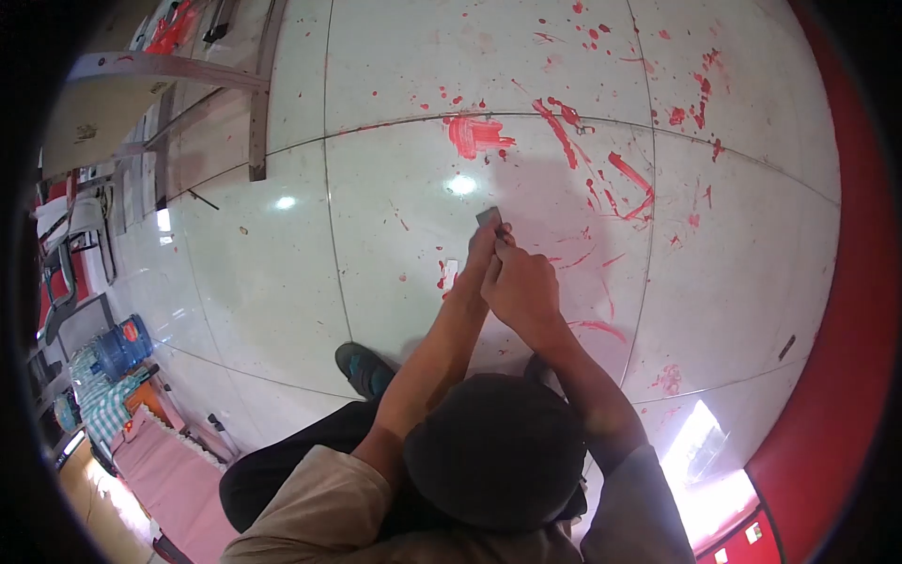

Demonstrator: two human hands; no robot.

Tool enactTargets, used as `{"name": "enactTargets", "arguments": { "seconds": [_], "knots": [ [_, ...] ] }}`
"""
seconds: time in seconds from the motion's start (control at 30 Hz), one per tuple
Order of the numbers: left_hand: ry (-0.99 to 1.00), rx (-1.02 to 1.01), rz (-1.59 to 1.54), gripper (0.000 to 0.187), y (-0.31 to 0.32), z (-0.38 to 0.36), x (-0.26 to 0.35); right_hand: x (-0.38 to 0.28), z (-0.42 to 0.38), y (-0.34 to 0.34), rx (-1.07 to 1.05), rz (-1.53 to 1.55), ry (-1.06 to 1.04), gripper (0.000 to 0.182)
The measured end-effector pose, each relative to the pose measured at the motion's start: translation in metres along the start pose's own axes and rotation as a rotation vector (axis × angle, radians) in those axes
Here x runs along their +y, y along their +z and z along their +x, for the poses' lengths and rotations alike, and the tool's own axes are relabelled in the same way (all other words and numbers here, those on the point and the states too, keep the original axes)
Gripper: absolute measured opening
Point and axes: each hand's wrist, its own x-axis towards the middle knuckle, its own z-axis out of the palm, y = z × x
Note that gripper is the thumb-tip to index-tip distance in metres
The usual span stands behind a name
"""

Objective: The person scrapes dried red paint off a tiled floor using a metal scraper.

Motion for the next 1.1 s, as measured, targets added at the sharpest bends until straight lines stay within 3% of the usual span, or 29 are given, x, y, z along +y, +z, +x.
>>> {"name": "enactTargets", "arguments": {
  "seconds": [0.1, 0.2, 0.33, 0.37, 0.5, 0.63, 0.67, 0.93, 1.1],
  "knots": [
    [-0.034, -0.032, 0.046, 0.013, 0.028, -0.013, 0.035, -0.005, 0.021, -0.006, -0.015, 0.018, 0.004, 0.026],
    [-0.016, -0.071, -0.036, 0.014, 0.016, -0.007, 0.016, 0.0, 0.012, -0.007, -0.1, 0.008, 0.003, 0.026],
    [0.089, -0.055, 0.142, 0.032, 0.021, -0.003, 0.024, 0.003, 0.029, -0.001, -0.029, -0.03, -0.056, 0.025],
    [0.045, -0.144, 0.097, 0.034, 0.022, 0.006, 0.032, 0.003, 0.029, 0.0, -0.034, -0.011, -0.054, 0.025],
    [0.006, -0.009, -0.004, 0.032, 0.014, 0.001, 0.014, -0.001, 0.022, -0.009, -0.086, 0.017, -0.083, 0.024],
    [-0.087, -0.128, -0.227, 0.036, -0.004, -0.001, 0.013, -0.005, 0.019, 0.003, -0.145, -0.065, -0.12, 0.026],
    [0.001, -0.116, -0.135, 0.034, -0.001, -0.007, 0.021, -0.008, 0.021, 0.003, -0.15, -0.095, -0.131, 0.026],
    [-0.015, -0.045, -0.245, 0.031, -0.004, -0.01, 0.028, -0.027, 0.032, -0.001, -0.221, -0.124, -0.146, 0.024],
    [-0.011, -0.196, -0.356, 0.026, -0.01, -0.003, 0.025, -0.027, 0.027, -0.002, -0.184, -0.129, -0.172, 0.022]
  ]
}}
